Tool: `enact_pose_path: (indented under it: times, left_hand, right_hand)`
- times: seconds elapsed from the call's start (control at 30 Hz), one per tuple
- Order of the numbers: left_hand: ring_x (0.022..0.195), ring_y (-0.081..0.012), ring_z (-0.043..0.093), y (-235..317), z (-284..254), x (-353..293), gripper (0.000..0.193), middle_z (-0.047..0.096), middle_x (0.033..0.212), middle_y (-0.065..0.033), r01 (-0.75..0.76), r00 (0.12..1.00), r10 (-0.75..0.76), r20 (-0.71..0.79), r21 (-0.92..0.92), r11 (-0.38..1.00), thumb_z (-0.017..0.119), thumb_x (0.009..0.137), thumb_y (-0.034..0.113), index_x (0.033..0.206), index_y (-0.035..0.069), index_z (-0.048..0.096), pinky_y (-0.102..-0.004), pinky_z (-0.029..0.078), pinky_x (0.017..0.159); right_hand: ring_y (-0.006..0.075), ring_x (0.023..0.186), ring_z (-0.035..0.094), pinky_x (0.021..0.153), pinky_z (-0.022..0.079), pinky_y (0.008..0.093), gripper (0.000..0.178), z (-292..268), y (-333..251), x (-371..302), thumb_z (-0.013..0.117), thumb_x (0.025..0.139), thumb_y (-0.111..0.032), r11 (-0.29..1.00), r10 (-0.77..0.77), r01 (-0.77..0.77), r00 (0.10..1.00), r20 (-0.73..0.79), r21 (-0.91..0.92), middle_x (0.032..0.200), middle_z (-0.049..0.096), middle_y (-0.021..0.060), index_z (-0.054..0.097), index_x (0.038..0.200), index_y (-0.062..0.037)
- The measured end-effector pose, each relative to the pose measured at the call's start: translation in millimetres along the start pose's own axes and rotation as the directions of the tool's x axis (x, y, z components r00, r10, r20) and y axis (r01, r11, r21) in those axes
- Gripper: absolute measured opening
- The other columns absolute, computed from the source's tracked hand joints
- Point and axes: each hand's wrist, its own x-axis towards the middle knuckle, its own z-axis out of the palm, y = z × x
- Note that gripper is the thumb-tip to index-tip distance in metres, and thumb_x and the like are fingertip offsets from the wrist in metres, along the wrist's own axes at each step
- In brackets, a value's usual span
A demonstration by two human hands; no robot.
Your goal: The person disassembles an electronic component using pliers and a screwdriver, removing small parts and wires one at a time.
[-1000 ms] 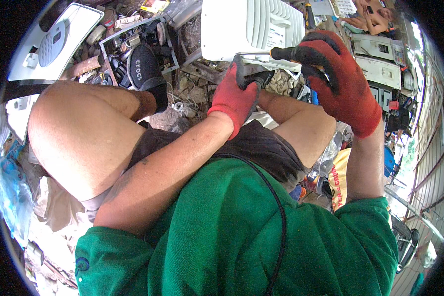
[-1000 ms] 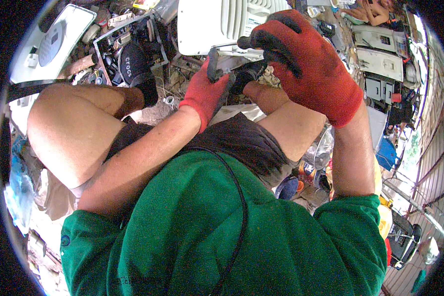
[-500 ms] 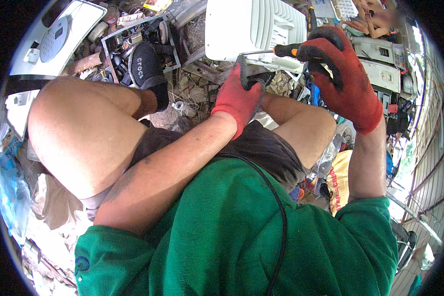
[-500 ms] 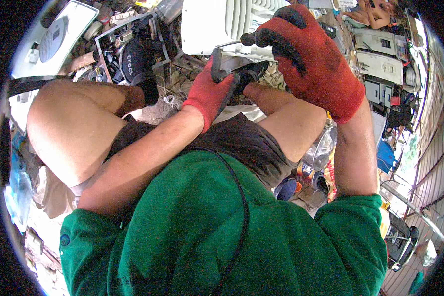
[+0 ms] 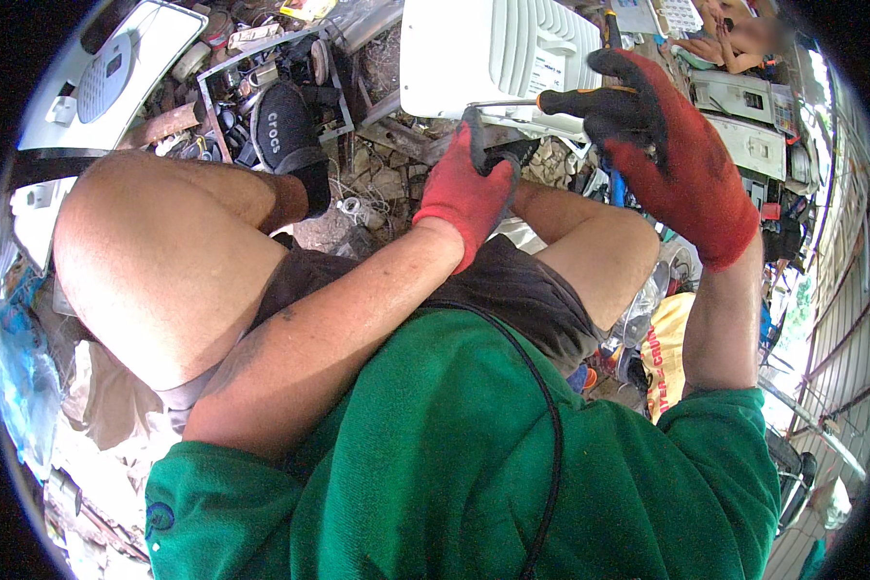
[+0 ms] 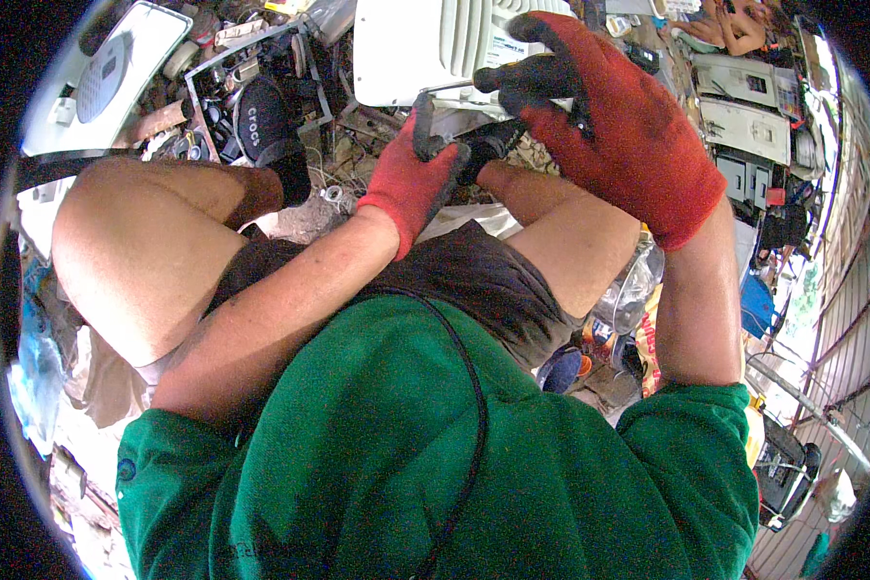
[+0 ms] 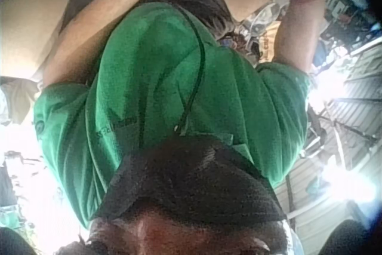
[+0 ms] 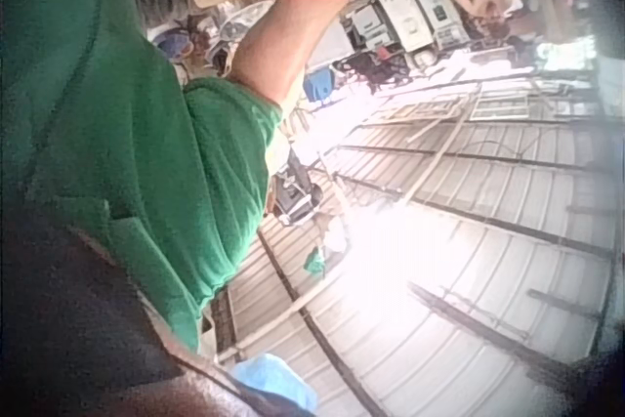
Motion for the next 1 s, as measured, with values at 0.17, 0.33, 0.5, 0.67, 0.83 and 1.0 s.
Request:
enact_pose_path:
  times: [0.17,0.33,0.5,0.67,0.83,1.0]
  left_hand:
    - [0.134,-0.0398,0.055,1.3,-2.9,-0.3,0.083,0.056,0.143,-0.0288,0.029,0.999,-0.026,0.032,-0.072,0.997,0.072,0.088,0.031,0.154,-0.003,0.036,-0.0419,0.044,0.113]
    - [0.120,-0.0353,0.065,-6.6,4.6,0.6,0.071,0.066,0.128,-0.0256,-0.057,0.995,0.057,-0.080,0.008,0.998,0.073,0.090,0.022,0.151,0.001,0.043,-0.0403,0.051,0.102]
    - [0.135,-0.0395,0.054,0.7,-0.1,-0.2,0.082,0.054,0.144,-0.0301,0.005,1.000,-0.005,0.004,-0.022,1.000,0.073,0.088,0.032,0.153,-0.004,0.038,-0.0412,0.043,0.114]
    - [0.137,-0.0392,0.052,-6.0,0.0,2.9,0.082,0.053,0.146,-0.0300,-0.010,1.000,0.011,0.010,-0.063,0.998,0.072,0.088,0.032,0.153,-0.005,0.038,-0.0407,0.042,0.115]
    - [0.137,-0.0391,0.052,2.2,-2.1,0.9,0.081,0.052,0.147,-0.0289,0.027,0.999,-0.024,0.042,-0.066,0.997,0.073,0.089,0.031,0.152,-0.005,0.039,-0.0408,0.042,0.115]
    - [0.136,-0.0391,0.052,-5.0,0.3,2.5,0.082,0.053,0.147,-0.0288,-0.020,1.000,0.020,0.014,-0.033,0.999,0.073,0.089,0.033,0.152,-0.005,0.038,-0.0408,0.042,0.115]
  right_hand:
    - [0.0380,0.112,0.067,0.097,0.053,0.0421,0.046,-11.6,3.5,3.6,0.065,0.091,-0.004,0.960,-0.050,0.079,0.992,0.112,-0.268,0.127,0.064,0.0196,0.056,0.137,-0.0059]
    - [0.0383,0.113,0.066,0.099,0.051,0.0413,0.046,-8.2,-0.1,12.6,0.063,0.092,-0.004,0.985,-0.056,0.072,0.993,0.105,-0.155,0.129,0.063,0.0205,0.056,0.138,-0.0052]
    - [0.0381,0.115,0.064,0.102,0.050,0.0402,0.048,-13.3,11.0,5.5,0.064,0.090,-0.003,0.978,-0.027,0.048,0.994,0.106,-0.203,0.130,0.062,0.0200,0.056,0.138,-0.0047]
    - [0.0402,0.116,0.064,0.102,0.050,0.0398,0.049,-11.1,2.2,11.6,0.064,0.091,-0.004,0.994,-0.068,0.076,0.994,0.089,-0.084,0.130,0.063,0.0208,0.056,0.139,-0.0066]
    - [0.0376,0.117,0.064,0.101,0.050,0.0402,0.050,-13.4,13.9,5.7,0.064,0.088,-0.002,0.947,0.040,-0.004,0.994,0.105,-0.321,0.131,0.061,0.0188,0.057,0.137,-0.0068]
    - [0.0340,0.115,0.067,0.099,0.051,0.0403,0.049,-11.6,5.8,15.3,0.064,0.089,-0.001,0.950,-0.242,0.255,0.966,0.091,-0.178,0.128,0.064,0.0189,0.057,0.137,-0.0068]
